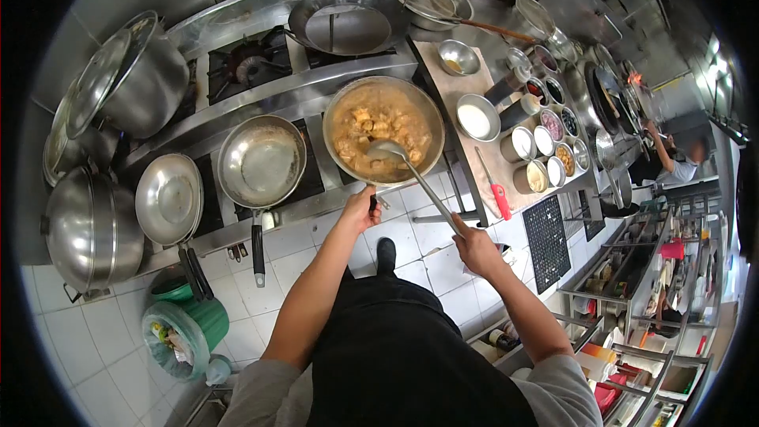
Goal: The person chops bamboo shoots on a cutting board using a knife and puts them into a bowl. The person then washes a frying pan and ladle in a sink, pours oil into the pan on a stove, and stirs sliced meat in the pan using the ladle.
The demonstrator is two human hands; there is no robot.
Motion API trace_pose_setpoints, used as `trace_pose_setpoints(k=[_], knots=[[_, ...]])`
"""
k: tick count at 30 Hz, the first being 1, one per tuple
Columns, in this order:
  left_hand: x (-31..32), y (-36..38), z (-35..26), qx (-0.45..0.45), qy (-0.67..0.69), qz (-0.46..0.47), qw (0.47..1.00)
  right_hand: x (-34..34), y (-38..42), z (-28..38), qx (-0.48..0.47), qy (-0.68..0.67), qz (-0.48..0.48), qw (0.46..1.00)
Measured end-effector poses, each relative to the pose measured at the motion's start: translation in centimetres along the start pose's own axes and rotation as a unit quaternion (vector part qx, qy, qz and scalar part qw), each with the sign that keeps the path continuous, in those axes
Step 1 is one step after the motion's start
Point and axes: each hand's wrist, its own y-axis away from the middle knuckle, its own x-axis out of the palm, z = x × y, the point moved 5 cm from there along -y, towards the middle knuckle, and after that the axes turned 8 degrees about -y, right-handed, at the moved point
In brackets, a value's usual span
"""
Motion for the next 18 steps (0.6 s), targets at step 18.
trace_pose_setpoints(k=[18], knots=[[0.6,1.5,-1.0,0.031,0.006,-0.01,0.999,-6.4,-16.7,-0.2,-0.067,0.091,-0.093,0.989]])
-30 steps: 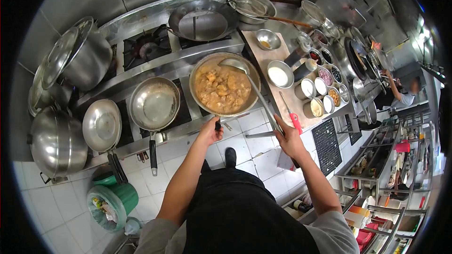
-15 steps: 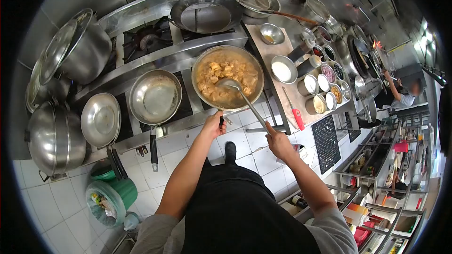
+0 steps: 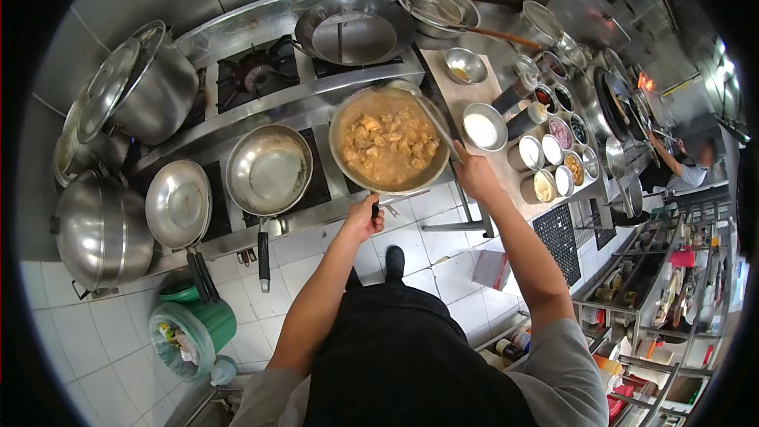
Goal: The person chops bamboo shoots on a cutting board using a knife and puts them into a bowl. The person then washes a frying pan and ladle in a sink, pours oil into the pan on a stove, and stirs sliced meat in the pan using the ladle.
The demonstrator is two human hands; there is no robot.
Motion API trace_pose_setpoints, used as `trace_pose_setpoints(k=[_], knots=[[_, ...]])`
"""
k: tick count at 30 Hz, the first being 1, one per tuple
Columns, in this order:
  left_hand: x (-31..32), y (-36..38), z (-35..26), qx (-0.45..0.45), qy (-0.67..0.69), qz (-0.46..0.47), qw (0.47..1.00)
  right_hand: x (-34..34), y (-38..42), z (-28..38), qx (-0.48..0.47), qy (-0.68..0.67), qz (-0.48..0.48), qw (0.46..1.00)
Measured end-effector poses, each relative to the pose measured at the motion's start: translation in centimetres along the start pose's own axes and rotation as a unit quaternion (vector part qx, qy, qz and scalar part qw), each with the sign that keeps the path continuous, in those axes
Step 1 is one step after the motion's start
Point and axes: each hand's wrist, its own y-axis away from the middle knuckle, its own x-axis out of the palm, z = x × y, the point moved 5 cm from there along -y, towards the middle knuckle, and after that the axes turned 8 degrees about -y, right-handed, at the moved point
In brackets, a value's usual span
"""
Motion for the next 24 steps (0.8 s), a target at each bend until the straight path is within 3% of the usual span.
trace_pose_setpoints(k=[2,4,10,13,16,19,24], knots=[[0.1,0.1,0.1,0.002,0.006,0.0,1.0,2.4,-1.1,0.3,0.02,0.012,0.04,0.999],[0.2,-0.1,0.2,-0.004,0.017,-0.002,1.0,3.8,-0.2,1.1,-0.018,0.062,0.064,0.996],[0.4,0.1,0.2,0.018,0.034,-0.013,0.999,-1.5,3.5,4.8,-0.01,0.148,0.153,0.977],[0.0,-1.0,0.8,0.013,0.034,-0.007,0.999,-4.0,5.8,4.5,-0.03,0.163,0.151,0.975],[0.3,-0.8,1.2,0.035,0.068,0.004,0.997,-6.0,8.1,3.8,0.02,0.149,0.163,0.975],[0.3,-1.2,1.7,0.01,0.14,0.017,0.99,-6.9,11.2,2.6,-0.01,0.075,0.117,0.99],[0.4,-0.2,1.7,0.025,0.111,0.012,0.993,-6.4,12.8,3.9,-0.004,0.026,0.082,0.996]])
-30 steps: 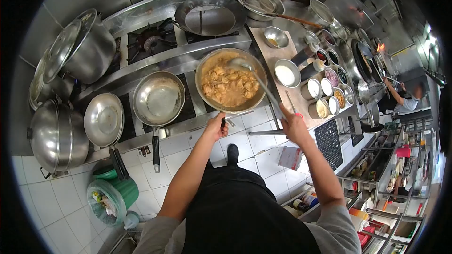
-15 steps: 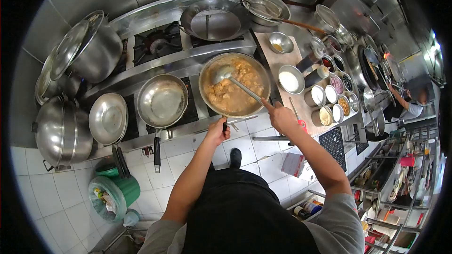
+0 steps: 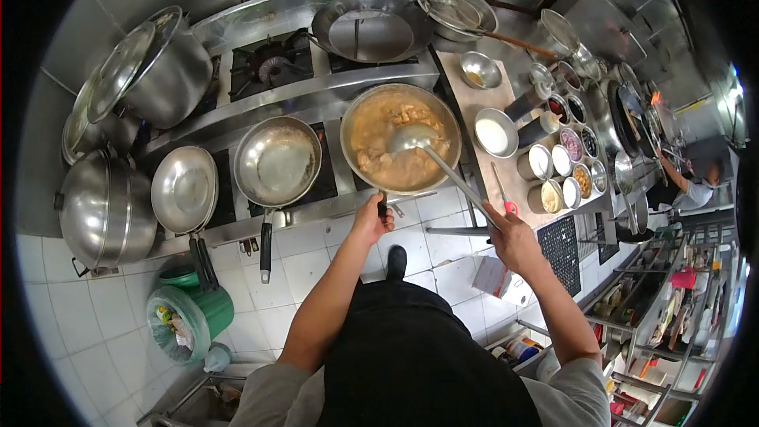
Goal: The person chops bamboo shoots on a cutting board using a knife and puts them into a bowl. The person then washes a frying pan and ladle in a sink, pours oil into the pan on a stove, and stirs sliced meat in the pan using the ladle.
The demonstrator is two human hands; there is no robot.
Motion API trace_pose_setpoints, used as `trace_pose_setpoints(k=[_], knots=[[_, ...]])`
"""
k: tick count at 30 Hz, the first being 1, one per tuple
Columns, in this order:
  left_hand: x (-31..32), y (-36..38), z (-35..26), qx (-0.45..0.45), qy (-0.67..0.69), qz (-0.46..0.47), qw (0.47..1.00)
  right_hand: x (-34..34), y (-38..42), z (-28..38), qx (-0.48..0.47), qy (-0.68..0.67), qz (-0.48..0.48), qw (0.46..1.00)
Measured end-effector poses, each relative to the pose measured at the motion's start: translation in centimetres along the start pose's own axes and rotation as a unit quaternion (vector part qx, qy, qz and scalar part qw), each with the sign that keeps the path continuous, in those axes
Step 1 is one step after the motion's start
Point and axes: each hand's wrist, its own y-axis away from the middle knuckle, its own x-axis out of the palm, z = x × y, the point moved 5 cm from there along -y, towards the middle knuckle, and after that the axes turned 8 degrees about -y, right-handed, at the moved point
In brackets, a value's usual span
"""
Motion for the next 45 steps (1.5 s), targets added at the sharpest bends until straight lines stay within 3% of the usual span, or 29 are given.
trace_pose_setpoints(k=[4,7,11,14,21,24,25,28,32,37,39,42,43,45], knots=[[0.1,-0.5,-0.2,-0.019,-0.004,-0.006,1.0,4.7,-4.1,1.6,-0.018,-0.019,0.003,1.0],[0.3,-0.4,-0.4,0.006,0.007,-0.001,1.0,7.0,-6.2,1.3,-0.044,0.072,0.05,0.995],[0.1,-0.4,-0.2,0.008,0.02,0.003,1.0,4.4,-4.6,-2.0,-0.017,0.177,0.134,0.975],[-0.3,-1.2,-0.1,0.002,0.041,0.019,0.999,1.4,-3.3,-2.8,0.011,0.166,0.132,0.977],[-0.2,-1.3,-0.2,-0.032,0.011,0.036,0.999,-4.3,1.6,-0.3,0.025,-0.034,0.034,0.999],[-0.4,-1.4,-0.3,-0.032,0.001,0.044,0.999,-4.2,4.1,0.7,0.014,-0.133,-0.001,0.991],[-0.4,-1.5,-0.2,-0.035,0.0,0.051,0.998,-3.9,4.8,1.1,0.064,-0.141,0.035,0.987],[0.2,-0.4,-0.8,-0.033,-0.026,0.002,0.999,0.2,6.4,0.0,0.037,-0.171,0.015,0.985],[0.2,-0.2,-0.7,-0.029,-0.041,0.005,0.999,6.1,4.6,-0.7,0.095,-0.117,0.036,0.988],[-0.1,-0.4,-0.9,-0.025,-0.05,0.024,0.998,9.9,0.3,-0.5,0.053,-0.171,-0.027,0.983],[-0.4,-1.2,-0.5,-0.042,-0.016,0.03,0.999,8.6,-0.1,0.1,0.018,-0.189,-0.07,0.979],[-0.3,-0.9,-0.7,-0.047,0.014,0.043,0.998,4.0,-0.1,0.6,0.075,-0.2,-0.05,0.976],[-0.3,-0.9,-0.7,-0.056,0.022,0.046,0.997,3.1,-0.8,-0.1,0.109,-0.179,-0.042,0.977],[-0.2,-0.8,-0.5,-0.062,0.027,0.046,0.997,2.1,-3.5,-1.9,0.066,-0.112,-0.069,0.989]])
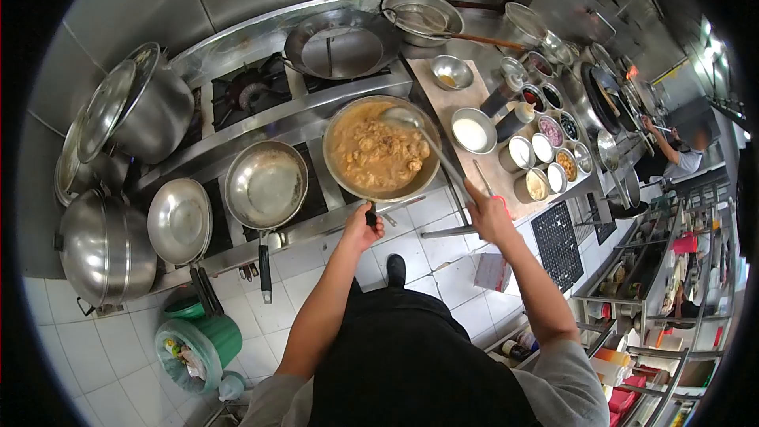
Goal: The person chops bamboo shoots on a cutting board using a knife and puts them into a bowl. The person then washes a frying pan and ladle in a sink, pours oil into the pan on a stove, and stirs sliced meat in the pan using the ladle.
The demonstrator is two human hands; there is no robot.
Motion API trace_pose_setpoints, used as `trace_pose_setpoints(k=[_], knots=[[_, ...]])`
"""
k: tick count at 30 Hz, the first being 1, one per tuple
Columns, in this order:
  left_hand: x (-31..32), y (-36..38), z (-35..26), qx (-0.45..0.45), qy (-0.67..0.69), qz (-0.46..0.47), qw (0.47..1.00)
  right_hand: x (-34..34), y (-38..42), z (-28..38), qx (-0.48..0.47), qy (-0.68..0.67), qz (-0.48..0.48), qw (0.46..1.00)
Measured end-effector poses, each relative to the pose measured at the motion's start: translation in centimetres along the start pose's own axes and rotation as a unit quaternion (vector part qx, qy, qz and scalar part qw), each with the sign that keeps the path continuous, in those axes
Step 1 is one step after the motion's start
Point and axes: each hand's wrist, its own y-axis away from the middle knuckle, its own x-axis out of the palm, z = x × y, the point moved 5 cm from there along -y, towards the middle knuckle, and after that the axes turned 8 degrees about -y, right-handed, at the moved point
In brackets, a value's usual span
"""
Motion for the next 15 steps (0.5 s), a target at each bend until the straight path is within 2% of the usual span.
trace_pose_setpoints(k=[4,7,9,11,13,15], knots=[[0.7,0.6,-0.5,0.032,-0.03,-0.025,0.999,2.0,-5.8,-3.2,-0.016,0.045,-0.037,0.998],[0.8,0.5,-0.4,0.042,-0.042,-0.031,0.998,7.1,-7.3,-6.7,0.017,0.006,-0.044,0.999],[0.8,0.3,-0.3,0.04,-0.039,-0.027,0.998,9.9,-6.6,-5.8,0.01,-0.047,-0.048,0.998],[0.9,0.2,-0.3,0.034,-0.033,-0.022,0.999,12.1,-5.9,-7.2,0.161,-0.266,0.037,0.95],[0.6,-0.2,-0.1,0.028,-0.013,-0.023,0.999,9.9,-3.7,-4.2,0.273,-0.45,0.094,0.845],[0.4,-0.4,0.0,0.025,-0.003,-0.019,0.999,7.1,-1.5,-1.3,0.269,-0.423,0.093,0.86]])
